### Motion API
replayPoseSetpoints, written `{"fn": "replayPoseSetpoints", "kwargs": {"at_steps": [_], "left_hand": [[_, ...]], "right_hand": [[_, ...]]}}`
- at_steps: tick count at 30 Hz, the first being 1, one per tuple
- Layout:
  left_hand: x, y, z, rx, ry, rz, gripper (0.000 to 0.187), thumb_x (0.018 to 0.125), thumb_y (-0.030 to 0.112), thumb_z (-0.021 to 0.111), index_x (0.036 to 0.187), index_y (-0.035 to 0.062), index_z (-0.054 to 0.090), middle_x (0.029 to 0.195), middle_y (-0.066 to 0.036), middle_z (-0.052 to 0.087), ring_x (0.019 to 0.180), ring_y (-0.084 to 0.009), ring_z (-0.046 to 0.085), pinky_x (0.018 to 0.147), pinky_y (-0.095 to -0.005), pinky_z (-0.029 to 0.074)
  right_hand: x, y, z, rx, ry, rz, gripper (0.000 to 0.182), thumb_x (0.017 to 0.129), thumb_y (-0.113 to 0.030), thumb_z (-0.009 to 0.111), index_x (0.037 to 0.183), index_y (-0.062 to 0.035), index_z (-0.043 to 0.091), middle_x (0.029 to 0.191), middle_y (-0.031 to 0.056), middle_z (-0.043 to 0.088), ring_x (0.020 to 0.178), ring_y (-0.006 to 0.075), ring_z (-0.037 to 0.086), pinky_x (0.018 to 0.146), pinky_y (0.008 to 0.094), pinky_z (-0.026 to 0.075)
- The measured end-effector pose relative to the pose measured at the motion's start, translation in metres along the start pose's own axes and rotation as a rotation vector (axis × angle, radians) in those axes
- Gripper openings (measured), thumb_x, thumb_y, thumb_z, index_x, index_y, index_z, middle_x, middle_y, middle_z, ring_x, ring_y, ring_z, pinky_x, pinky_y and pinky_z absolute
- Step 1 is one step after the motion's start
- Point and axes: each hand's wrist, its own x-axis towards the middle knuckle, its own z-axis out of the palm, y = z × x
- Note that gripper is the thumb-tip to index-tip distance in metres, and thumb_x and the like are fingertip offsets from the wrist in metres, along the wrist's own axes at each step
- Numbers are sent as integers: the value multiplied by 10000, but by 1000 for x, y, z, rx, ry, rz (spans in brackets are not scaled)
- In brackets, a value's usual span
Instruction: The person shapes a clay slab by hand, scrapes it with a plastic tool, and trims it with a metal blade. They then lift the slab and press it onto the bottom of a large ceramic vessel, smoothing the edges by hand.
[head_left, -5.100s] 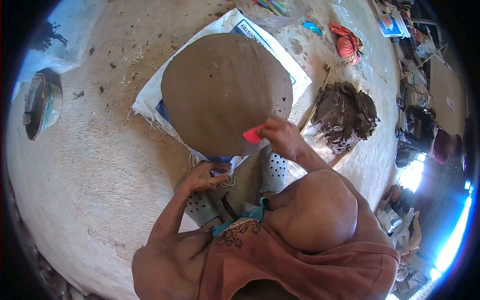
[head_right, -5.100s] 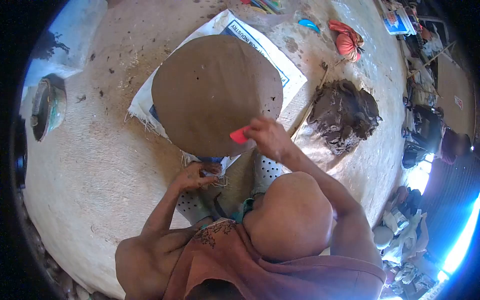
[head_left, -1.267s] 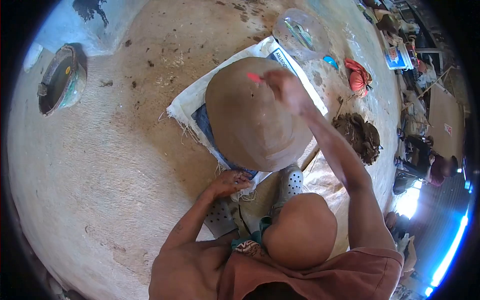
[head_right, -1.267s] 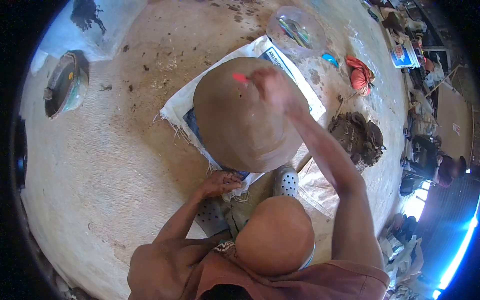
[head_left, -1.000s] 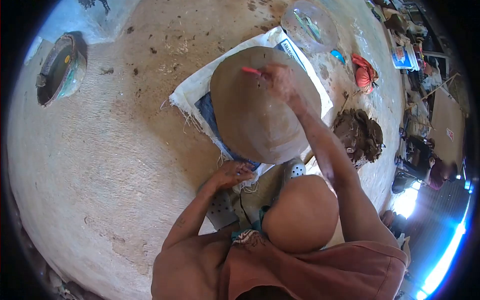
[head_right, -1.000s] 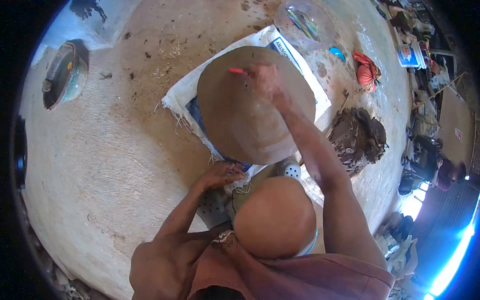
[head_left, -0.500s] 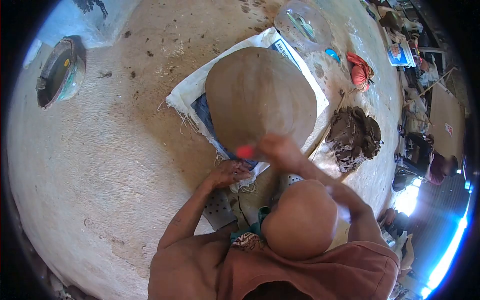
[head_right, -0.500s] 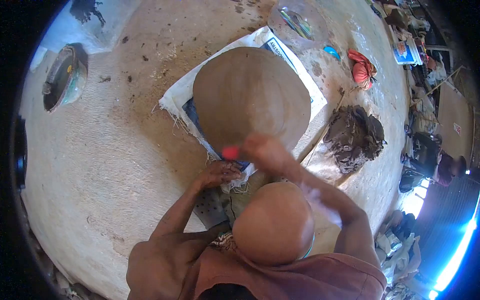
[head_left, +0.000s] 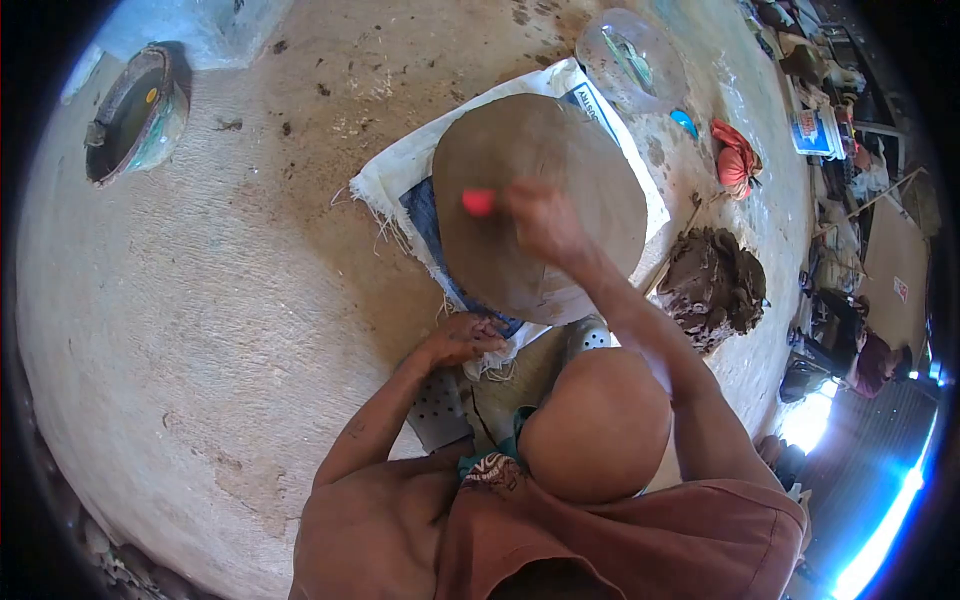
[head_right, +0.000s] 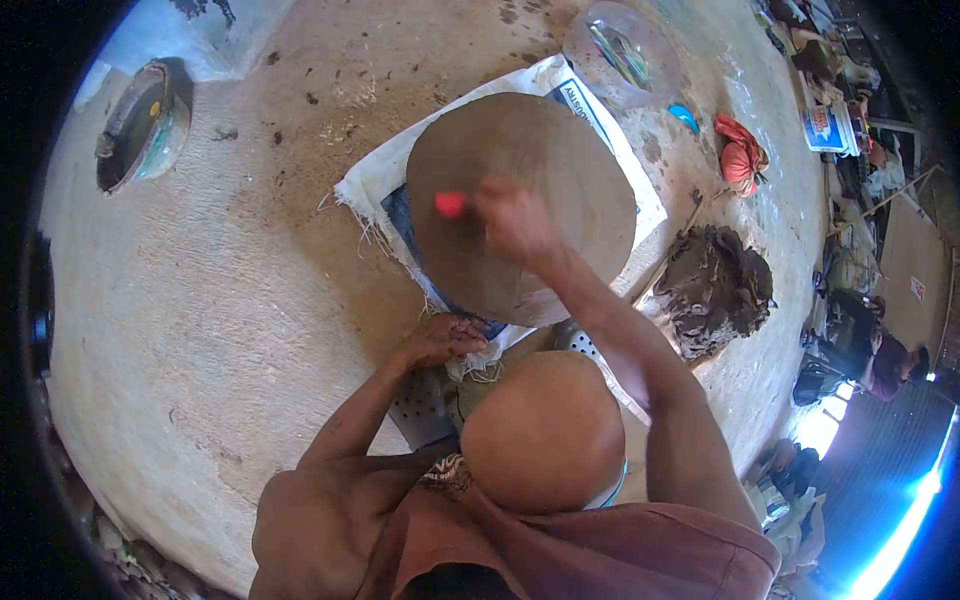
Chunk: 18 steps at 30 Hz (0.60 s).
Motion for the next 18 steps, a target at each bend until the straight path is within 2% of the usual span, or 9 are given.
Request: {"fn": "replayPoseSetpoints", "kwargs": {"at_steps": [3, 6, 8, 10, 11, 12, 13, 15, 18], "left_hand": [[-5, 15, 0, 95, 13, 8, 509, 944, 269, 806, 1360, 16, 659, 1196, -79, 756, 1101, -170, 692, 922, -340, 551], [-6, 18, 3, 67, 4, -2, 502, 954, 263, 801, 1368, 22, 653, 1183, -86, 755, 1093, -168, 694, 906, -337, 556], [-6, 14, 4, -4, 17, -17, 507, 945, 274, 813, 1350, 11, 660, 1184, -104, 757, 1084, -183, 698, 930, -338, 557], [-6, 14, 5, -69, 29, -36, 513, 935, 284, 825, 1332, 0, 666, 1186, -121, 758, 1075, -197, 703, 953, -340, 558], [-8, 18, 6, -23, 26, -45, 500, 948, 284, 813, 1344, 18, 665, 1188, -102, 755, 1084, -187, 699, 937, -342, 562], [-9, 21, 4, 27, 25, -53, 488, 960, 284, 801, 1357, 36, 663, 1190, -83, 752, 1093, -177, 695, 920, -344, 566], [-7, 21, 3, 37, 21, -54, 488, 960, 284, 801, 1357, 36, 663, 1190, -83, 752, 1093, -177, 695, 920, -344, 566], [-5, 12, 4, 0, 19, -40, 481, 958, 285, 804, 1345, 33, 670, 1191, -95, 753, 1103, -179, 695, 931, -347, 568], [-4, 7, 4, 110, 55, -36, 482, 955, 281, 807, 1344, 30, 670, 1191, -103, 755, 1120, -183, 699, 941, -347, 569]], "right_hand": [[-71, -48, -14, 56, -229, -52, 246, 759, -34, 670, 1000, -72, 702, 1084, 114, 633, 1112, 338, 637, 867, 449, 582], [-117, -59, -41, 123, -402, -64, 248, 741, -55, 699, 989, -75, 701, 1010, 112, 624, 1009, 323, 653, 814, 447, 581], [-132, -42, -46, 95, -370, -87, 230, 735, -46, 695, 963, -74, 689, 952, 129, 615, 878, 338, 640, 756, 469, 560], [-88, 1, -64, -7, -110, -87, 198, 740, -30, 681, 933, -76, 679, 891, 159, 601, 824, 368, 640, 746, 480, 557], [-69, 33, -61, -58, -39, 120, 130, 784, -38, 660, 911, -63, 662, 910, 192, 619, 884, 399, 666, 774, 485, 561], [-36, 38, -79, -168, -8, 365, 161, 847, -54, 625, 990, -58, 701, 973, 206, 662, 962, 413, 684, 819, 493, 565], [-10, 68, -77, -87, 144, 341, 266, 875, -70, 591, 1099, -65, 734, 1058, 210, 688, 1001, 421, 684, 858, 507, 560], [30, 114, -73, -231, 109, 464, 262, 917, -120, 629, 1136, -66, 762, 1057, 206, 721, 969, 404, 716, 838, 472, 573], [31, 134, -43, -234, 37, 437, 288, 913, -131, 637, 1168, -73, 758, 1103, 213, 726, 968, 404, 723, 845, 491, 572]]}}
